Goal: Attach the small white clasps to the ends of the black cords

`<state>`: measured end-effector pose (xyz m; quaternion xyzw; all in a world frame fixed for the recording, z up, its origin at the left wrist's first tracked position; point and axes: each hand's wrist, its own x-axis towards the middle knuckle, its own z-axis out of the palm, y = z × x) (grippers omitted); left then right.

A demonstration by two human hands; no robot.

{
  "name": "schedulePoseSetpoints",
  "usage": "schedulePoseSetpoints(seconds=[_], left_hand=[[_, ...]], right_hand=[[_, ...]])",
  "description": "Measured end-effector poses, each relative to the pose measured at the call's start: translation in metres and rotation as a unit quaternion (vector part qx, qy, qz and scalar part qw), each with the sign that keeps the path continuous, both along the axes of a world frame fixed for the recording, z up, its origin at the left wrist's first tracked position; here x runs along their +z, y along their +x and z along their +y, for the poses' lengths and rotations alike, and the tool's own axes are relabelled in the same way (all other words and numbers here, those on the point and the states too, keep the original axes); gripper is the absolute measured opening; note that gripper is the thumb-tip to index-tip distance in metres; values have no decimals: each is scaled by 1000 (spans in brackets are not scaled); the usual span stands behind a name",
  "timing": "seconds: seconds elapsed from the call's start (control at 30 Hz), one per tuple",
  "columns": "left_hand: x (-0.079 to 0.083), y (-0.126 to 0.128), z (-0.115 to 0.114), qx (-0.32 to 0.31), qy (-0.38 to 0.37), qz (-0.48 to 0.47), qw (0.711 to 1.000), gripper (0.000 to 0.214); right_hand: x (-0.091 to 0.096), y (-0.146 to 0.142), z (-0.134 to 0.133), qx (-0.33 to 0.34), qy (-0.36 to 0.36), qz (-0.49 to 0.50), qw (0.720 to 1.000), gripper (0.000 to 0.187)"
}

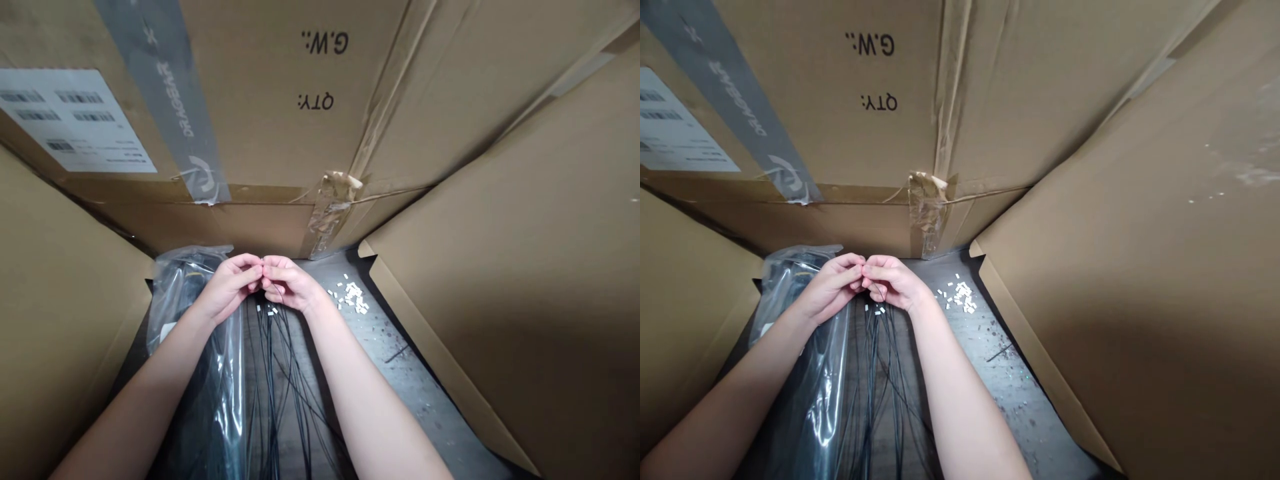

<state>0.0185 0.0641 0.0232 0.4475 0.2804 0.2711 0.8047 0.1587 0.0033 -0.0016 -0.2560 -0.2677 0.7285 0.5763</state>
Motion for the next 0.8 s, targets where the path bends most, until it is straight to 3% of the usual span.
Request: schedulePoseSetpoints(seconds=[0.47, 0.8], left_hand=[[3, -2, -2, -33, 36, 10, 999, 28], [5, -1, -3, -42, 61, 8, 997, 27]], right_hand=[[0, 5, -2, 22, 17, -14, 1000, 41], [-1, 5, 0, -3, 8, -29, 1000, 41]])
